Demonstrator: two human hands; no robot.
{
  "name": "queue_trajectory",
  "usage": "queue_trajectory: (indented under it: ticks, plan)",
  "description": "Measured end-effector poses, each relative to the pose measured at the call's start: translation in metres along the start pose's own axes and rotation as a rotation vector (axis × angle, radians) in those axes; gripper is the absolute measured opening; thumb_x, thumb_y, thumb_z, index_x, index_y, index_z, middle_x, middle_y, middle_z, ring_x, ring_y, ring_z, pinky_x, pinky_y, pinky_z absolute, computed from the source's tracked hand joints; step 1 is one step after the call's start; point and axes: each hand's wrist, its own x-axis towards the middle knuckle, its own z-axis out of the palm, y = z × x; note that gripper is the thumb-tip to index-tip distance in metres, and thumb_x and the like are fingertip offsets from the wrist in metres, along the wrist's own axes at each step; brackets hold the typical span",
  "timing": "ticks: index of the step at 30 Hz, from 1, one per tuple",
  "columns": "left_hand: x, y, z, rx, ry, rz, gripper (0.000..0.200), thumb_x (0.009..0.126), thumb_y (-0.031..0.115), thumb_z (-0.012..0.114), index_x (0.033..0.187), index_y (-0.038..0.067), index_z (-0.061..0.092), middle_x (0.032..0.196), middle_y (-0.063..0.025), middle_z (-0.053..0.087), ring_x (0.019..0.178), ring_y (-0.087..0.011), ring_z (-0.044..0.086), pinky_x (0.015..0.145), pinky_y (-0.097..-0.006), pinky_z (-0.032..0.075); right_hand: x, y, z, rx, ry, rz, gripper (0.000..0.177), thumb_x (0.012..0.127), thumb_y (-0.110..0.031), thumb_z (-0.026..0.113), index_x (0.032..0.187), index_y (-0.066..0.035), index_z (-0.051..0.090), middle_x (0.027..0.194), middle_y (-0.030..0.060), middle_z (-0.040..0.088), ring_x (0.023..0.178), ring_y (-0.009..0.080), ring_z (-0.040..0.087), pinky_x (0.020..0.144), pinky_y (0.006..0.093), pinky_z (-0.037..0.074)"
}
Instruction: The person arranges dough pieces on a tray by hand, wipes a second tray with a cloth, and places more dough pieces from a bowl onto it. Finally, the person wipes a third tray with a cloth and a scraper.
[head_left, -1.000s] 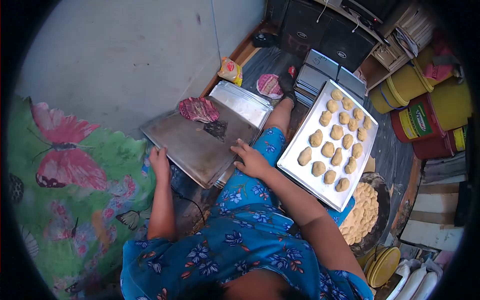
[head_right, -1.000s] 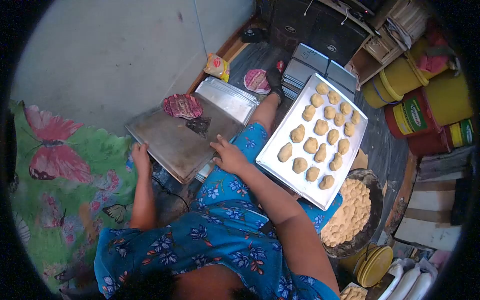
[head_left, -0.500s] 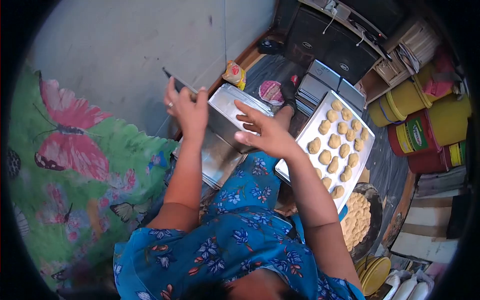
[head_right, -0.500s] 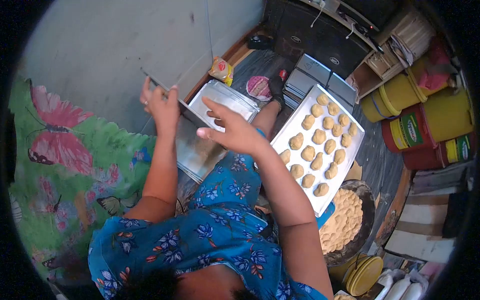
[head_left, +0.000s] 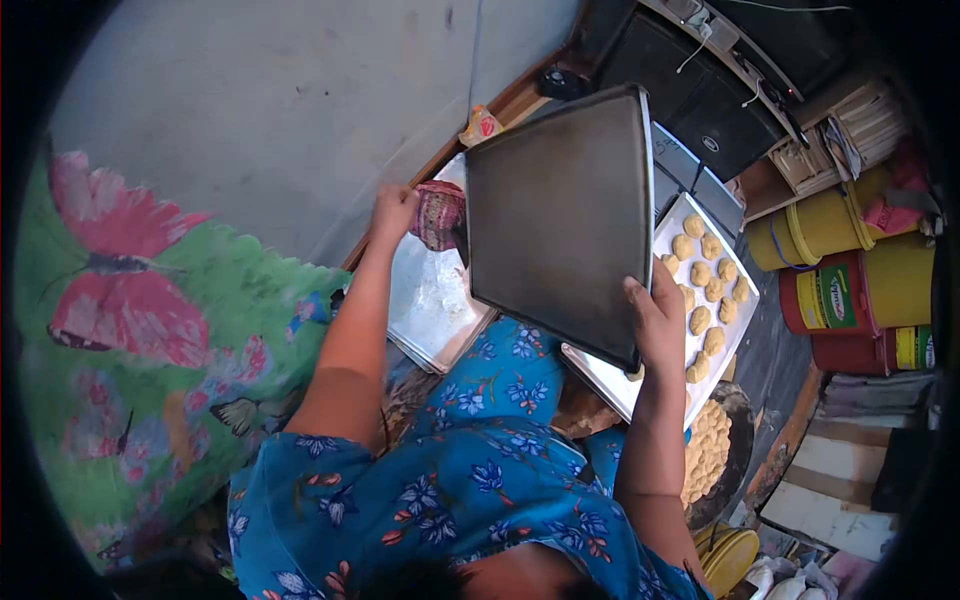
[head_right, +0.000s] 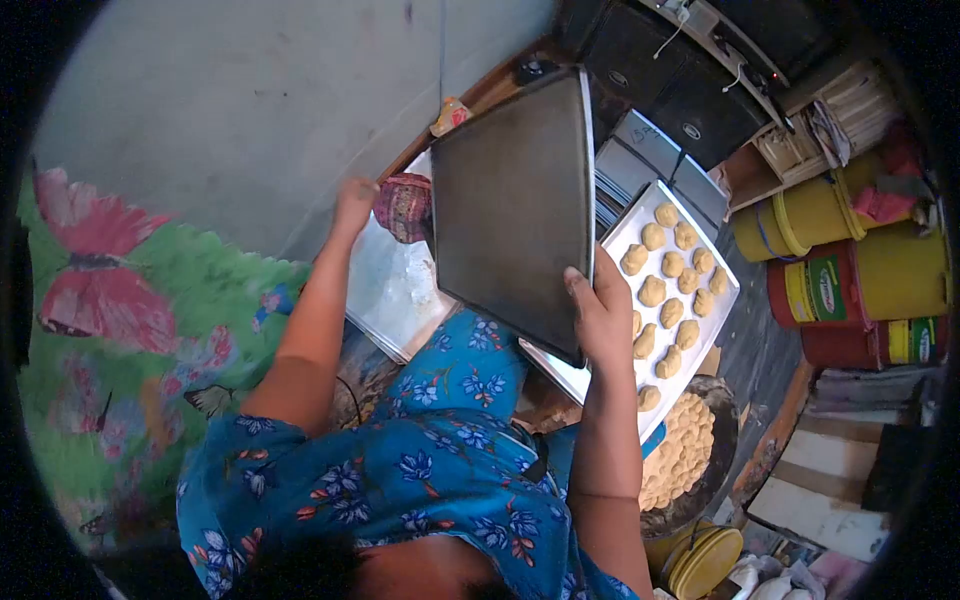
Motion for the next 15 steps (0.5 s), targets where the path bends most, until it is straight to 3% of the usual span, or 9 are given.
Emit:
queue_trajectory:
  ticks: [1, 3, 4, 7, 10, 12, 13, 14, 15]
  plan:
    - [0.003, -0.025, 0.026, 0.018, -0.132, -0.012, 0.028, 0.084, 0.026, 0.065, 0.091, 0.0, 0.068, 0.108, -0.026, 0.062, 0.109, -0.0414, 0.056, 0.093, -0.0476, 0.046, -0.005, 0.007, 0.0, -0.028, 0.029, 0.003, 0.041, 0.091, -0.004, 0.051, 0.131, 0.003, 0.053, 0.111, 0.0117, 0.064, 0.103, 0.0173, 0.058, 0.094, 0.0301, 0.043]
    - [0.002, -0.042, 0.06, 0.167, -0.349, -0.045, 0.03, 0.083, 0.026, 0.066, 0.1, 0.002, 0.067, 0.119, -0.0248, 0.058, 0.114, -0.0398, 0.055, 0.094, -0.0475, 0.046, -0.011, 0.024, 0.001, -0.087, 0.106, 0.003, 0.041, 0.091, -0.004, 0.052, 0.132, 0.004, 0.052, 0.113, 0.0111, 0.063, 0.104, 0.0168, 0.058, 0.094, 0.0293, 0.043]
    - [0.0, -0.045, 0.075, 0.241, -0.459, -0.051, 0.032, 0.083, 0.026, 0.066, 0.105, 0.003, 0.066, 0.125, -0.0243, 0.056, 0.116, -0.039, 0.054, 0.094, -0.0474, 0.047, -0.009, 0.034, 0.0, -0.122, 0.127, -0.101, 0.043, 0.092, -0.003, 0.052, 0.134, 0.004, 0.05, 0.115, 0.0096, 0.063, 0.102, 0.0146, 0.057, 0.092, 0.0281, 0.044]
    - [-0.027, -0.048, 0.105, 0.238, -0.231, 0.158, 0.052, 0.081, 0.028, 0.069, 0.127, 0.007, 0.056, 0.146, -0.0216, 0.04, 0.123, -0.0371, 0.051, 0.097, -0.0453, 0.047, -0.01, 0.017, -0.003, -0.018, 0.163, 0.059, 0.044, 0.092, -0.002, 0.051, 0.136, 0.004, 0.048, 0.115, 0.0078, 0.063, 0.102, 0.0128, 0.056, 0.091, 0.0277, 0.044]
    - [-0.036, -0.04, 0.107, 0.505, -0.383, -0.025, 0.072, 0.081, 0.028, 0.07, 0.142, 0.008, 0.04, 0.156, -0.0184, 0.023, 0.128, -0.0364, 0.047, 0.099, -0.0432, 0.048, -0.015, 0.018, -0.012, 0.043, 0.192, 0.104, 0.044, 0.091, -0.001, 0.05, 0.135, 0.004, 0.048, 0.115, 0.0077, 0.063, 0.101, 0.0116, 0.055, 0.09, 0.0271, 0.044]
    - [-0.027, -0.048, 0.114, 0.564, -0.461, -0.067, 0.075, 0.08, 0.031, 0.071, 0.144, 0.007, 0.039, 0.158, -0.0182, 0.019, 0.129, -0.0377, 0.047, 0.098, -0.0431, 0.048, -0.019, 0.025, -0.016, 0.078, 0.226, 0.141, 0.046, 0.088, -0.001, 0.052, 0.134, 0.005, 0.05, 0.123, 0.0101, 0.061, 0.11, 0.0171, 0.056, 0.097, 0.0302, 0.042]
    - [-0.024, -0.055, 0.114, 0.598, -0.499, -0.093, 0.076, 0.08, 0.032, 0.071, 0.144, 0.007, 0.039, 0.158, -0.0181, 0.018, 0.129, -0.0383, 0.047, 0.098, -0.043, 0.048, -0.019, 0.03, -0.018, 0.087, 0.247, 0.128, 0.045, 0.088, -0.001, 0.052, 0.133, 0.005, 0.05, 0.119, 0.0091, 0.062, 0.107, 0.0157, 0.056, 0.095, 0.0295, 0.042]
    - [-0.028, -0.064, 0.117, 0.641, -0.383, -0.026, 0.074, 0.08, 0.036, 0.071, 0.142, 0.007, 0.043, 0.15, -0.0207, 0.037, 0.126, -0.0369, 0.05, 0.096, -0.0433, 0.049, -0.019, 0.035, -0.021, 0.098, 0.266, 0.118, 0.043, 0.089, -0.002, 0.052, 0.132, 0.004, 0.051, 0.116, 0.0081, 0.063, 0.104, 0.0143, 0.056, 0.092, 0.0287, 0.043]
    - [-0.029, -0.074, 0.117, 0.595, -0.411, -0.063, 0.074, 0.078, 0.034, 0.072, 0.141, 0.007, 0.044, 0.147, -0.022, 0.039, 0.123, -0.0369, 0.052, 0.096, -0.0439, 0.048, -0.019, 0.042, -0.024, 0.111, 0.281, 0.11, 0.042, 0.089, -0.002, 0.052, 0.131, 0.004, 0.052, 0.112, 0.0071, 0.064, 0.101, 0.0129, 0.057, 0.089, 0.0279, 0.044]
